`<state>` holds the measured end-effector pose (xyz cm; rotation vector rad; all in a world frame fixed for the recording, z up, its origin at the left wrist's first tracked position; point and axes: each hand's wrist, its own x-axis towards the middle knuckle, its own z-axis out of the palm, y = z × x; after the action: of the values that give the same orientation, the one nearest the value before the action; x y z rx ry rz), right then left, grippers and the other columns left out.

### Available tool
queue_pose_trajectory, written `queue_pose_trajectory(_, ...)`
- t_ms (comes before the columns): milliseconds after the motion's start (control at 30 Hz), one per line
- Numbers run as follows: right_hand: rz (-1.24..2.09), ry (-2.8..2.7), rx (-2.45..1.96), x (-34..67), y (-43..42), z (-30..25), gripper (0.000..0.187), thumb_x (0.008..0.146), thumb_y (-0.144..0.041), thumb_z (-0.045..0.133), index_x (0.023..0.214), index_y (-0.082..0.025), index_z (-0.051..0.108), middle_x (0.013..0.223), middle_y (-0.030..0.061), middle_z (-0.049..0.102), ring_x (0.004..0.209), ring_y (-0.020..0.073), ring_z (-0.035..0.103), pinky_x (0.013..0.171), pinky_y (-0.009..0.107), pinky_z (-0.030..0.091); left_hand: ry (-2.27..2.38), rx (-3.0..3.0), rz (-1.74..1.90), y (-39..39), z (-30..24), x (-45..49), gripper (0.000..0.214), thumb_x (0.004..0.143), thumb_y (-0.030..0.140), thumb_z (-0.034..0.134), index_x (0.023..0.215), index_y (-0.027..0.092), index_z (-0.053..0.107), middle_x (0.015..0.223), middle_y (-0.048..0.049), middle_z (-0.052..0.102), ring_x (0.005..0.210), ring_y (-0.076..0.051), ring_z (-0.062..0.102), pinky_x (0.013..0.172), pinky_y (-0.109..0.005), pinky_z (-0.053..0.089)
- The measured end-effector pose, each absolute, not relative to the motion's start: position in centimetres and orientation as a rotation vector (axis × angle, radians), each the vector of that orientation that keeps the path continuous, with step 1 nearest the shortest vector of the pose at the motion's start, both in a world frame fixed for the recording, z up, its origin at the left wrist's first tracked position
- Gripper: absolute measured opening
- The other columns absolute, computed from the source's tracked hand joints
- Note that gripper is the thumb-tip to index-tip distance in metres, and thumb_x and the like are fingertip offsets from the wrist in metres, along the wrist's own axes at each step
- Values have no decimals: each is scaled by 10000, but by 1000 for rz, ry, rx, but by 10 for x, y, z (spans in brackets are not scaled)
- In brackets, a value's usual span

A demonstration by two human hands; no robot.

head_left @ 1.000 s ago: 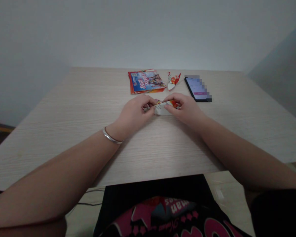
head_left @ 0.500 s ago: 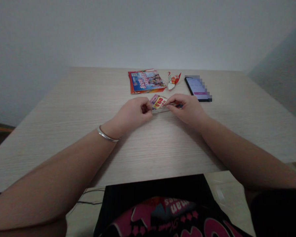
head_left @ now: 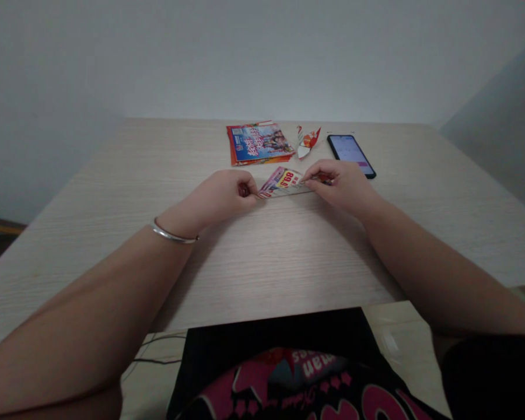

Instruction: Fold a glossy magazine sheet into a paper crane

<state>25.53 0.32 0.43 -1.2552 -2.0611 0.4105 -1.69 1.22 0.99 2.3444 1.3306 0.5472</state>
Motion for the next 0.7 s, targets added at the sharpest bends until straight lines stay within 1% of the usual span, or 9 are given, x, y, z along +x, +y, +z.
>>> queue_pose_trajectory(167,368,-2064,-1300,261,6,3,125,844,-224,679,901,-207,789,868,44,772,780,192,672,752,341,495,1405,2403,471,15,13,-21,113,785,299,637,748,201,678,741,-25,721,647,-159,582,618,-282,392)
queue_pose_trajectory(333,355,-2035,-1312,268,12,0,127,843,-221,675,901,-195,785,877,53,774,822,201,683,784,352,509,1523,2496,314,21,14,-29,70,751,252,630,746,208,685,739,-24,719,627,-168,583,589,-280,365)
queue_pose_trajectory(433,434,-2021,-1242,271,16,-6,128,840,-240,679,897,-203,787,901,50,789,834,207,699,810,370,532,1572,2526,312,27,10,-34,102,754,209,609,794,203,702,782,-36,724,651,-182,608,606,-289,404)
queue_pose_trajectory(500,526,-2074,-1139,272,19,-10,101,841,-268,705,872,-228,793,918,42,803,859,217,723,844,386,554,1549,2551,400,31,5,-37,155,790,189,585,864,186,722,859,-58,739,729,-201,654,673,-300,475)
queue_pose_trajectory(600,577,-2225,-978,270,23,-14,91,882,-276,715,855,-271,802,1020,38,822,1010,236,744,952,415,560,1329,2718,502,34,-1,-38,261,886,220,579,1070,148,749,1104,-127,744,981,-255,697,883,-368,558)
queue_pose_trajectory(700,515,-2372,-860,269,29,-19,163,923,-224,672,903,-283,823,1105,45,824,1079,230,746,998,426,551,1070,2941,462,33,-5,-38,341,955,271,598,1238,147,741,1333,-173,676,1214,-310,643,1080,-470,518)
